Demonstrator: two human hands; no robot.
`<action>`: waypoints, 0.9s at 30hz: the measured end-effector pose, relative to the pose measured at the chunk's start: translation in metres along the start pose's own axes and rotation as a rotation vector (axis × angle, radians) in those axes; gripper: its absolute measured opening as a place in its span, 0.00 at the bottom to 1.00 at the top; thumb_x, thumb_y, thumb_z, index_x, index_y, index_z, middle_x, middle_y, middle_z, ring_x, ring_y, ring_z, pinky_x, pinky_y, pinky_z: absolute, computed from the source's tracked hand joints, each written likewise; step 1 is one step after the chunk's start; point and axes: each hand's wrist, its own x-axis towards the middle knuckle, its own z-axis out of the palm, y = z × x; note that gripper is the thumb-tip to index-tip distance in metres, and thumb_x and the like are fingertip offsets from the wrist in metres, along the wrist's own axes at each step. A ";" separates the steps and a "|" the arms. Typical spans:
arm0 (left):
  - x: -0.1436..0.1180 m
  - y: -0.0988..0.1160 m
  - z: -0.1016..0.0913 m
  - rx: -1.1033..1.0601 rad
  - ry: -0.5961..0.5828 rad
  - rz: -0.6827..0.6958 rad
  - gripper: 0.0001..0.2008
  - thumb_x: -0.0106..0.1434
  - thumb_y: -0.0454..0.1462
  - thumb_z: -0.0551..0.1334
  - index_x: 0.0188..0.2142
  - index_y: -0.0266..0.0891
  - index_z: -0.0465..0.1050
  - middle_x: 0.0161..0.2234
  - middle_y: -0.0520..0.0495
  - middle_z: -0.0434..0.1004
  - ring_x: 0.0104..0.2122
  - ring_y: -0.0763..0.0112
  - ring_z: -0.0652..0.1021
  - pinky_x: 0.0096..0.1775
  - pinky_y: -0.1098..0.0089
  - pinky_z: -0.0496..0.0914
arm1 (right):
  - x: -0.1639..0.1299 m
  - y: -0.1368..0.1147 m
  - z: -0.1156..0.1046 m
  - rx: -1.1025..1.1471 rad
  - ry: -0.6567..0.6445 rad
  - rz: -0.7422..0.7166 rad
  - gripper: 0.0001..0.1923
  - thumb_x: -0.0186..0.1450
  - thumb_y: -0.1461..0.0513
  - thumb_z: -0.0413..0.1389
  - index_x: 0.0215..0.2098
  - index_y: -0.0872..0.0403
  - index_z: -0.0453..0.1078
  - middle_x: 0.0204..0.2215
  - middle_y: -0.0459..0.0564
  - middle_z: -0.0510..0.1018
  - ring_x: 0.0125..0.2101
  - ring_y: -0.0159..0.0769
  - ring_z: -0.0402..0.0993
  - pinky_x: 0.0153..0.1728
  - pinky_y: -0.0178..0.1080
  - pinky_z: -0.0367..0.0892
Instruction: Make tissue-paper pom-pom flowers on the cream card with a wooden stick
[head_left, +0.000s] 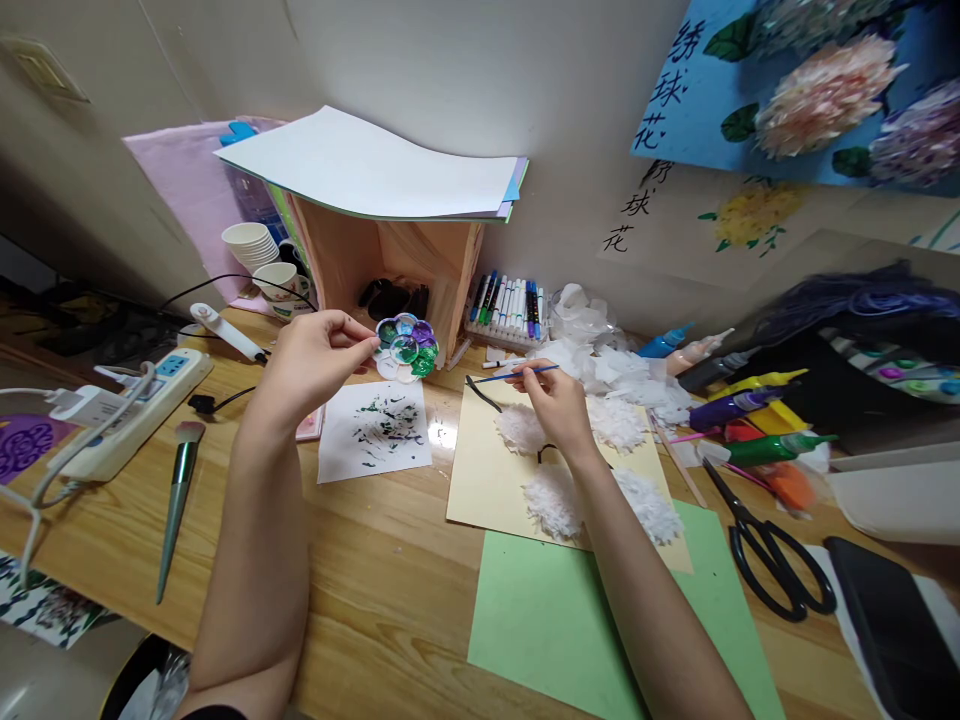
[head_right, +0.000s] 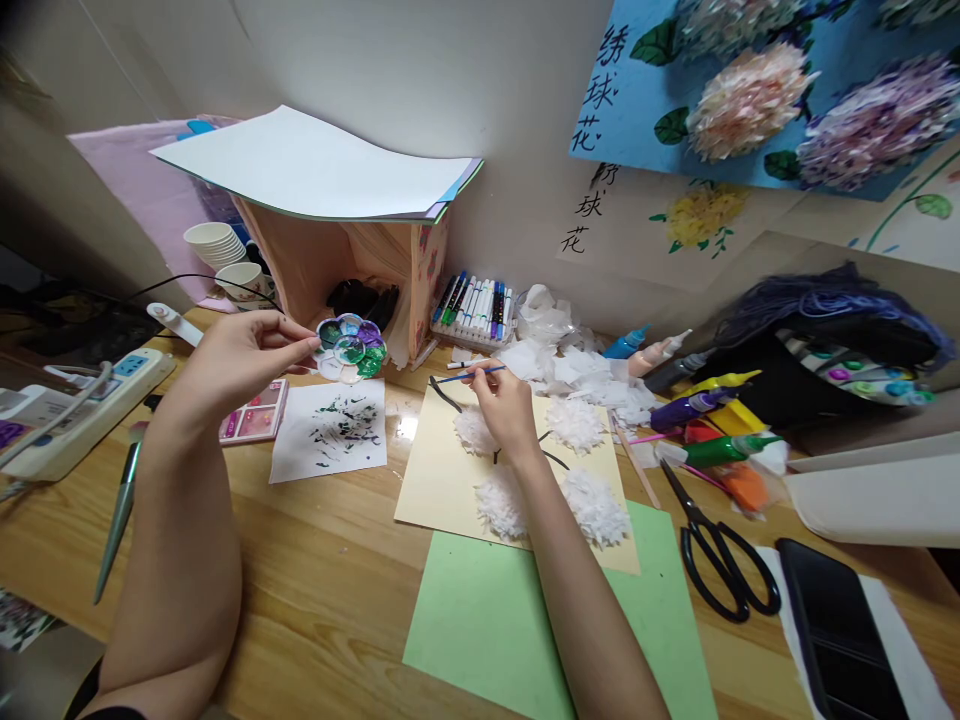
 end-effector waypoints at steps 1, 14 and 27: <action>0.000 0.000 0.000 0.001 0.001 0.000 0.09 0.50 0.41 0.66 0.28 0.37 0.74 0.27 0.46 0.80 0.29 0.65 0.80 0.31 0.69 0.75 | 0.000 0.000 0.000 0.010 0.006 0.006 0.13 0.63 0.55 0.51 0.34 0.55 0.70 0.29 0.52 0.80 0.32 0.37 0.79 0.38 0.41 0.73; 0.000 -0.001 -0.001 0.001 0.004 0.003 0.09 0.50 0.41 0.66 0.28 0.38 0.74 0.28 0.47 0.80 0.29 0.65 0.80 0.31 0.70 0.74 | 0.002 0.002 -0.004 -0.016 0.070 0.066 0.18 0.61 0.49 0.53 0.32 0.56 0.70 0.28 0.53 0.81 0.30 0.39 0.79 0.37 0.43 0.75; -0.001 0.000 -0.001 -0.014 0.000 0.001 0.10 0.50 0.43 0.66 0.28 0.38 0.74 0.27 0.46 0.79 0.29 0.65 0.80 0.32 0.69 0.75 | 0.000 -0.001 0.002 0.073 0.060 0.008 0.19 0.61 0.47 0.52 0.32 0.55 0.69 0.29 0.53 0.81 0.31 0.40 0.80 0.38 0.43 0.76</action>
